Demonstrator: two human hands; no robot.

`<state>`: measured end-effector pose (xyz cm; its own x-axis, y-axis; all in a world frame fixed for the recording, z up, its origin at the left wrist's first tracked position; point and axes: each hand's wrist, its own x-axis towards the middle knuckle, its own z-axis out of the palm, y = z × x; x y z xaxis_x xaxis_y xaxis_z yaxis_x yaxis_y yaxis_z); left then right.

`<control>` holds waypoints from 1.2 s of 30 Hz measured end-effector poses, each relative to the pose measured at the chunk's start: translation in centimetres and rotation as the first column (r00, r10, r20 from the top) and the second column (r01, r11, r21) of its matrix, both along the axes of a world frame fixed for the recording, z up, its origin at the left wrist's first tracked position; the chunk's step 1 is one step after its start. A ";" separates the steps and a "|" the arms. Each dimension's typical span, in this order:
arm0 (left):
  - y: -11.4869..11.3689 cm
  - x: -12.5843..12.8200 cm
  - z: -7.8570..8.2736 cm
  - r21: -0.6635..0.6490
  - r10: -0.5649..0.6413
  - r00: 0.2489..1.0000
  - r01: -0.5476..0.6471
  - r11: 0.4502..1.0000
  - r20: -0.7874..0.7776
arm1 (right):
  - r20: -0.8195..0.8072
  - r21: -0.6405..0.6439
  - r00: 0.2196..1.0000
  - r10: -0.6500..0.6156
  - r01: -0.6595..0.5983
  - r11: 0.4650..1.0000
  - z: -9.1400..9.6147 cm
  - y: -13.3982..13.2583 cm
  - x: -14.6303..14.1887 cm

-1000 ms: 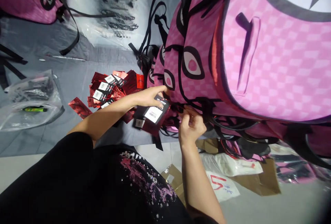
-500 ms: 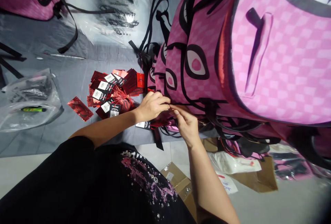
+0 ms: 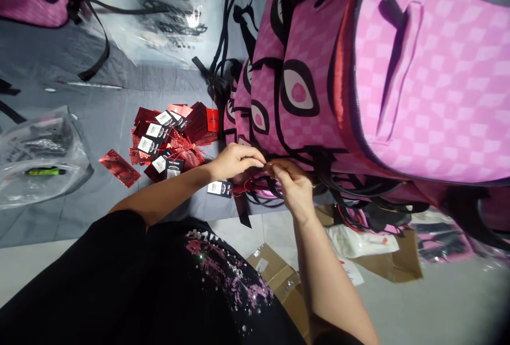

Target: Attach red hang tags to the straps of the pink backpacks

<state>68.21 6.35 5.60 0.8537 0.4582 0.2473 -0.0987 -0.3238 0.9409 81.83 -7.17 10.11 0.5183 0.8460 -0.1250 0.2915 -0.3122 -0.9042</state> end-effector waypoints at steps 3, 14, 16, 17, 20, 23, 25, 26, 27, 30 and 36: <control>0.0 0.2 -0.3 -0.018 -0.064 0.998 0.063 0.998 -0.018 | 0.072 -0.020 0.996 0.057 -0.056 0.998 0.3 0.0 0.3; 0.4 -0.3 0.1 0.326 -0.019 0.965 0.107 0.939 -0.260 | 0.434 -0.046 0.881 0.187 -0.186 0.982 0.3 0.4 -0.1; 0.3 -0.3 0.2 0.345 -0.009 0.960 0.109 0.932 -0.279 | 0.451 -0.053 0.865 0.218 -0.218 0.975 0.3 0.4 0.0; 0.3 -0.3 0.3 0.355 -0.006 0.957 0.113 0.928 -0.291 | 0.461 -0.059 0.857 0.231 -0.230 0.971 0.3 0.4 0.0; 0.1 0.0 0.6 0.379 0.006 0.938 0.134 0.916 -0.346 | 0.503 -0.077 0.822 0.269 -0.267 0.961 0.5 0.4 0.0; 0.0 0.3 1.3 0.408 0.031 0.910 0.155 0.900 -0.414 | 0.540 -0.102 0.780 0.316 -0.312 0.945 0.7 0.4 -0.1; -0.1 0.5 1.7 0.434 0.043 0.894 0.174 0.884 -0.446 | 0.542 -0.127 0.770 0.336 -0.320 0.939 0.7 0.5 -0.1; -0.1 0.5 1.9 0.449 0.043 0.890 0.186 0.874 -0.454 | 0.539 -0.136 0.770 0.341 -0.319 0.938 0.7 0.5 -0.1; -0.1 0.6 2.0 0.466 0.043 0.889 0.197 0.862 -0.457 | 0.535 -0.146 0.771 0.344 -0.316 0.937 0.7 0.5 -0.1; -0.2 0.7 1.7 0.525 0.041 0.896 0.222 0.822 -0.443 | 0.539 -0.164 0.765 0.353 -0.316 0.934 0.6 0.5 -0.1; -1.6 1.5 0.9 0.514 0.079 0.902 0.168 0.841 -0.424 | 0.635 -0.135 0.697 0.333 -0.324 0.936 0.0 0.5 0.3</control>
